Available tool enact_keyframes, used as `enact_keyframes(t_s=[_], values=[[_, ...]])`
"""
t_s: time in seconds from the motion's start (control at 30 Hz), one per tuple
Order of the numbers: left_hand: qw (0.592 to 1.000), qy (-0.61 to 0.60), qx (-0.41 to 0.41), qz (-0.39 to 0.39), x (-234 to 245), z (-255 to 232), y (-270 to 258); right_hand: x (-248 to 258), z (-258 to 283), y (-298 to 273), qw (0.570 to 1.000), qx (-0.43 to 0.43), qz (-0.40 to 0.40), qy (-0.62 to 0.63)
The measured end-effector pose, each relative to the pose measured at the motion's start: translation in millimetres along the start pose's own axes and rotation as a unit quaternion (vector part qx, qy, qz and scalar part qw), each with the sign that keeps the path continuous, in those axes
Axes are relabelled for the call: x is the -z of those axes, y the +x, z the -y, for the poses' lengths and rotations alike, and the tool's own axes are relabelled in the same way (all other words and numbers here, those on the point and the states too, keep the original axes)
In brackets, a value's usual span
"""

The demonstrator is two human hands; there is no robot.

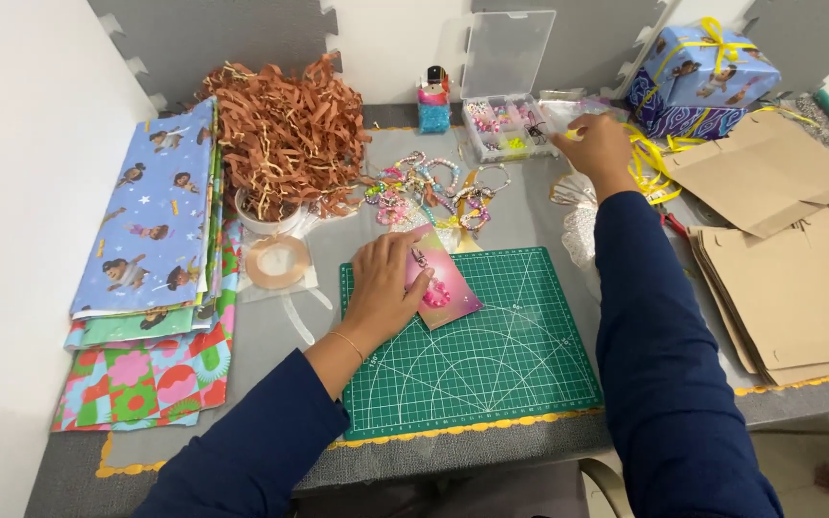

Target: Tying a decorative ribbon on a gift box and then placing jewelry items into protective bags and onto display cards.

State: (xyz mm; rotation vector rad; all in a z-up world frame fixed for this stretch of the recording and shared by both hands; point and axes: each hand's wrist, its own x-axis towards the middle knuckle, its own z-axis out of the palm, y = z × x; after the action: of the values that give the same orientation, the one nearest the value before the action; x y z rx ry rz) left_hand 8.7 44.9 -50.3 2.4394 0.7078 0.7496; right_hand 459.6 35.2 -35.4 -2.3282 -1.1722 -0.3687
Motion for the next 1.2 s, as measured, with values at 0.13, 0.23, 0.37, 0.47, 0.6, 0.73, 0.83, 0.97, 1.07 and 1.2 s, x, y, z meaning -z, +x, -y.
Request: enact_keyframes(t_s=[0.13, 0.23, 0.37, 0.47, 0.6, 0.73, 0.83, 0.97, 1.07, 1.2], values=[[1.000, -0.003, 0.008, 0.004, 1, 2, -1, -79, -59, 45, 0.996, -0.049, -0.034, -0.072], [1.000, -0.005, 0.004, 0.002, 0, 3, 0, -74, -69, 51, 0.991, -0.115, -0.072, 0.019], [1.000, -0.014, -0.003, -0.005, 2, 2, 0, -29, -40, 44, 0.968, -0.162, -0.101, 0.162], [0.999, 0.000, -0.030, -0.041, 1, 3, 0, 41, 13, 21, 0.865, -0.210, -0.079, 0.448], [0.988, -0.122, -0.061, -0.079, 12, -6, 3, 85, 40, 1, 0.696, -0.056, 0.067, 0.713], [0.861, -0.507, 0.038, 0.010, 26, -15, 5, 103, 91, -51, 0.718, 0.150, 0.175, 0.656], [0.740, -0.653, 0.089, 0.132, 17, 12, 13, 113, 141, -145, 0.847, 0.299, 0.202, 0.390], [0.721, -0.660, 0.142, 0.155, 20, 16, 11, 114, 193, -247, 0.864, 0.478, 0.115, 0.112], [0.838, -0.516, 0.143, 0.101, 15, 21, 13, 93, 187, -260, 0.814, 0.566, 0.043, 0.121], [0.898, -0.418, 0.118, 0.067, 16, 14, 10, 79, 168, -248, 0.848, 0.488, -0.013, 0.206]])
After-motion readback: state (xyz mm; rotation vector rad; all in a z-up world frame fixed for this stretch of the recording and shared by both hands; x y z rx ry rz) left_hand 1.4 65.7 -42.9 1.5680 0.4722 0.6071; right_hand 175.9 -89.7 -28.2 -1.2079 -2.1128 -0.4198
